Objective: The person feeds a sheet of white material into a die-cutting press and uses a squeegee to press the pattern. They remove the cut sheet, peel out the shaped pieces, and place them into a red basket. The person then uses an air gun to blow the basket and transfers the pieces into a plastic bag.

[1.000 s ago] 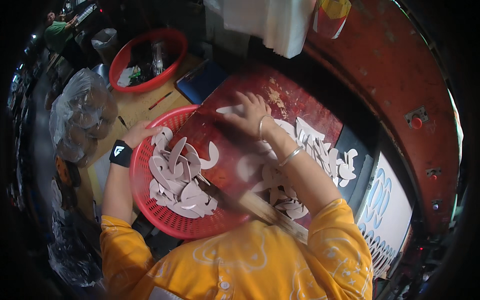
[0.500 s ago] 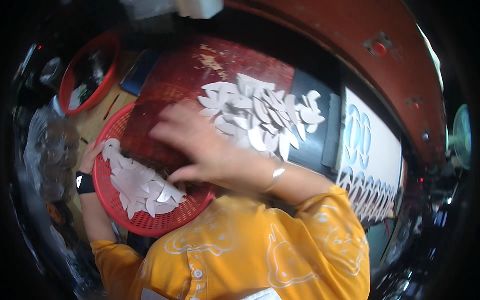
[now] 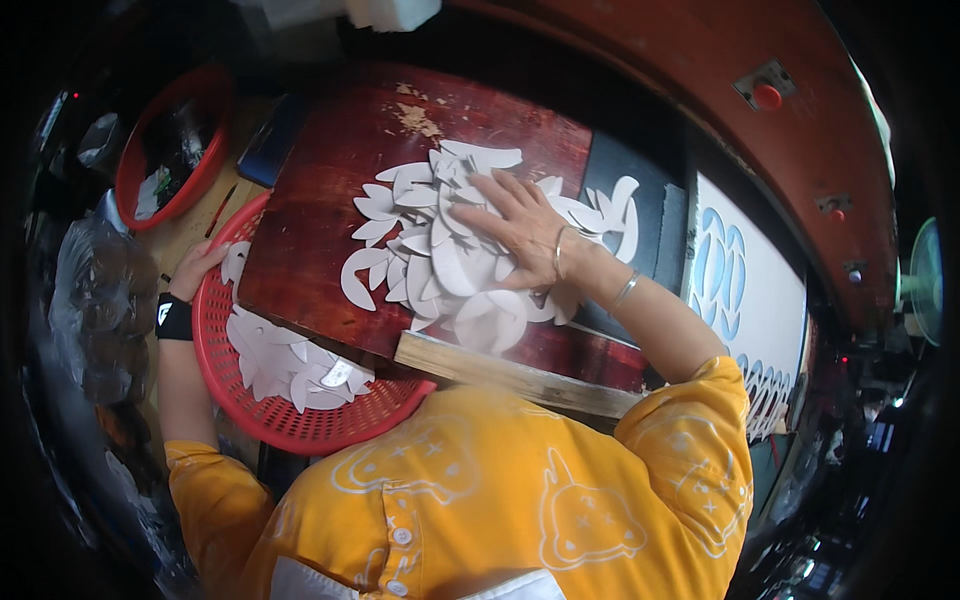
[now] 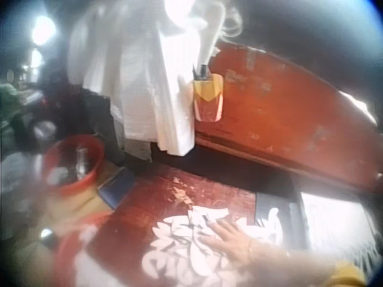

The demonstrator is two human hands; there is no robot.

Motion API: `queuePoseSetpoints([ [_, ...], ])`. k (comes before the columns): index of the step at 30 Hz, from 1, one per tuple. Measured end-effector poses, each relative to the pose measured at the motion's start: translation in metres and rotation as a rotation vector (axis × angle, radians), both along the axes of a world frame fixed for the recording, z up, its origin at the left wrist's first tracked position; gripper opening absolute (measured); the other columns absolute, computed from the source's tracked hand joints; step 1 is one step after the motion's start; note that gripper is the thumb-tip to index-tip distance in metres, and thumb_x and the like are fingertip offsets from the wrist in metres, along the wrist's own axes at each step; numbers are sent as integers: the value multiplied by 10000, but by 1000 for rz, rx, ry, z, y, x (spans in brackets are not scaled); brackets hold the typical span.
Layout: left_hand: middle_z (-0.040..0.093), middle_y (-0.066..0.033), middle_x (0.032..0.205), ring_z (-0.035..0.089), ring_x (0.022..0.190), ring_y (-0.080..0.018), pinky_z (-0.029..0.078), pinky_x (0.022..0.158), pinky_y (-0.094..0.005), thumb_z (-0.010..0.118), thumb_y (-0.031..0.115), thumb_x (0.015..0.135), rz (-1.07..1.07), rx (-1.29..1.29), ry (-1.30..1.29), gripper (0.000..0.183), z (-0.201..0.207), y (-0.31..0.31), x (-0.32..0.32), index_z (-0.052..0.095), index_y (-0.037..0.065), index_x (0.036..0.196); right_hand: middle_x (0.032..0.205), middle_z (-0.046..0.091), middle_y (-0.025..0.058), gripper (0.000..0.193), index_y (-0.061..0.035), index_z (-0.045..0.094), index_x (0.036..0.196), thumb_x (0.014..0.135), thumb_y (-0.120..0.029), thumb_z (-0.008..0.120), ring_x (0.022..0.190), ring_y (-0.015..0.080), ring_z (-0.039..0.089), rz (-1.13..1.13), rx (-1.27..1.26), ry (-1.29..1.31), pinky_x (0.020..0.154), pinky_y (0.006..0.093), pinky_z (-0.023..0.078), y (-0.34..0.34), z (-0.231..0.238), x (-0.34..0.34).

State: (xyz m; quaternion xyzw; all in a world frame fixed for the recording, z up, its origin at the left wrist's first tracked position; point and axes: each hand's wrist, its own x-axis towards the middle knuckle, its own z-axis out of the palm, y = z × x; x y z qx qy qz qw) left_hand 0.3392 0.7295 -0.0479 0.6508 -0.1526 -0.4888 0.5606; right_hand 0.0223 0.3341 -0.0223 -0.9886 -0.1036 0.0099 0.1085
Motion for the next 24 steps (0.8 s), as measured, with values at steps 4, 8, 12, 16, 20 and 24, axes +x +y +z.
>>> queuePoseSetpoints([
  [4, 660, -77, 883, 625, 730, -135, 498, 675, -246, 586, 237, 892, -30, 13, -13, 299, 4, -9, 7, 609, -21, 1042, 1445, 254, 246, 882, -215, 380, 1382, 671, -699, 572, 1274, 529, 260, 126, -37, -13, 1015, 606, 251, 31, 6, 53],
  [8, 662, -74, 864, 623, 719, -130, 498, 660, -249, 604, 255, 881, -49, 35, -15, 312, 6, -14, 16, 629, -25, 1016, 1426, 299, 206, 832, -202, 406, 1355, 674, -616, 646, 1272, 469, 289, 292, 71, -112, 1004, 618, 235, 76, 7, 100],
  [12, 663, -67, 853, 618, 703, -116, 495, 659, -243, 621, 261, 875, -47, 52, -99, 329, 7, -15, 20, 632, -34, 1021, 1431, 294, 201, 856, -210, 393, 1373, 664, -595, 677, 1270, 456, 294, 242, 4, -12, 992, 612, 254, 119, 20, 114],
  [16, 663, -62, 850, 615, 700, -107, 493, 652, -240, 620, 264, 877, -28, 27, -113, 325, 5, -14, 20, 636, -31, 1011, 1429, 300, 231, 890, -198, 372, 1391, 659, -598, 683, 1279, 457, 303, 237, 313, 11, 1031, 565, 257, 90, 35, 127],
  [20, 663, -62, 840, 613, 685, -101, 490, 636, -235, 624, 271, 876, -33, 16, -137, 326, 5, -12, 17, 638, -29, 1002, 1442, 295, 234, 957, -180, 320, 1423, 650, -623, 668, 1352, 464, 178, -148, 241, -74, 1086, 577, 116, 41, 15, 141],
  [24, 659, -57, 816, 608, 673, -94, 486, 629, -232, 628, 276, 875, 11, 11, -105, 325, 5, -7, 13, 639, -29, 987, 1442, 312, 213, 985, -216, 309, 1433, 642, -717, 612, 1359, 502, 103, 101, 184, -18, 1080, 620, 50, 72, -22, 138],
])
